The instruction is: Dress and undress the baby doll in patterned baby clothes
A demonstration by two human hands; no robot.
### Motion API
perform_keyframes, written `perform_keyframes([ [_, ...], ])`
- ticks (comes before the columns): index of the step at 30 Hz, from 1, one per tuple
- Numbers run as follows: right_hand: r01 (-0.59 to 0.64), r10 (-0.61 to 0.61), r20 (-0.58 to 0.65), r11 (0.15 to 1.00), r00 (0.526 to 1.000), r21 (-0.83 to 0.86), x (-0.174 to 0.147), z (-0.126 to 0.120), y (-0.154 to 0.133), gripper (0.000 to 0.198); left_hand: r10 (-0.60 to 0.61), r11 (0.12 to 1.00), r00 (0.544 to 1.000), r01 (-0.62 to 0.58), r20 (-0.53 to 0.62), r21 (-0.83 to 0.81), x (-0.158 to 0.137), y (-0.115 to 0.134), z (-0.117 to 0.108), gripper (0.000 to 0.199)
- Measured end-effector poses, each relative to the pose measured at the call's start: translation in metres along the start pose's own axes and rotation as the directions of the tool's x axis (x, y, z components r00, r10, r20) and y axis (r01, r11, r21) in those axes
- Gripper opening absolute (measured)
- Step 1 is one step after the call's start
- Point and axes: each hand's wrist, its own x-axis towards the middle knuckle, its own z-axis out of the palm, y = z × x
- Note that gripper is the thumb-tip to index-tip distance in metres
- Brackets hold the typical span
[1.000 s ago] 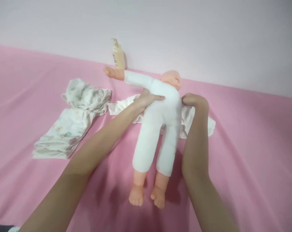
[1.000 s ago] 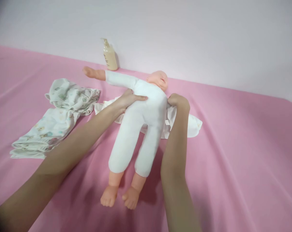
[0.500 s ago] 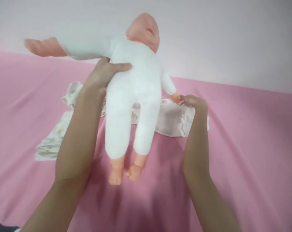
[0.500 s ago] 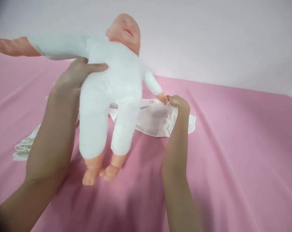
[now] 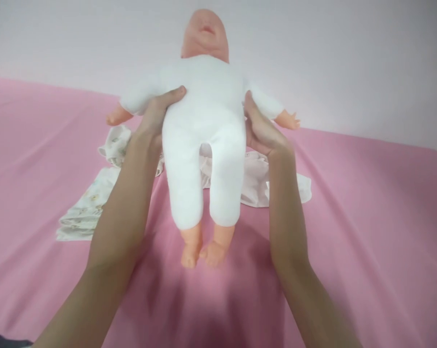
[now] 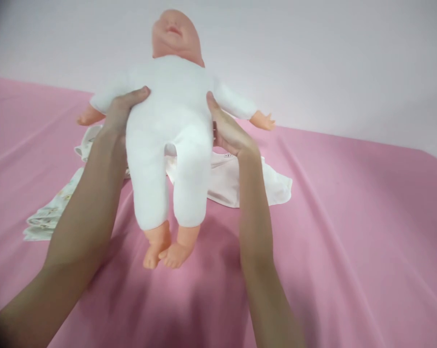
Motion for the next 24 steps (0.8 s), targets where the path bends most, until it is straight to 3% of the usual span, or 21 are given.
perform_keyframes([
  [2,0.042,-0.049,0.021,0.961,0.999,0.272,0.009,0.009,0.009,0.054,0.0,1.0,0.995,0.002,0.096,-0.015,-0.003,-0.001,0.003,0.037],
  [5,0.005,0.015,-0.035,0.862,0.999,0.507,0.021,0.011,0.03,0.045,0.017,1.0,0.983,-0.013,0.184,-0.021,-0.003,-0.005,0.007,0.035],
  [7,-0.046,0.09,-0.052,0.827,0.995,0.561,0.026,0.01,0.042,0.039,0.024,1.0,0.987,-0.022,0.159,-0.014,0.002,-0.011,0.008,0.037],
  [10,-0.115,0.142,0.009,0.758,0.99,0.642,0.031,0.014,0.054,0.04,-0.013,0.997,0.999,0.011,0.033,0.081,0.013,-0.022,0.002,0.04],
  [15,-0.155,0.226,-0.017,0.72,0.974,0.676,0.04,0.03,0.076,0.037,-0.126,0.959,0.982,0.157,-0.141,0.237,0.029,-0.043,-0.017,0.05],
  [19,-0.185,0.279,-0.041,0.733,0.959,0.654,0.045,0.039,0.094,0.041,-0.211,0.93,0.967,0.243,-0.142,0.276,0.038,-0.057,-0.029,0.043],
  [24,-0.319,0.365,0.037,0.755,0.93,0.573,0.045,0.043,0.107,0.054,-0.329,0.913,0.931,0.356,-0.157,0.199,0.049,-0.074,-0.043,0.036],
])
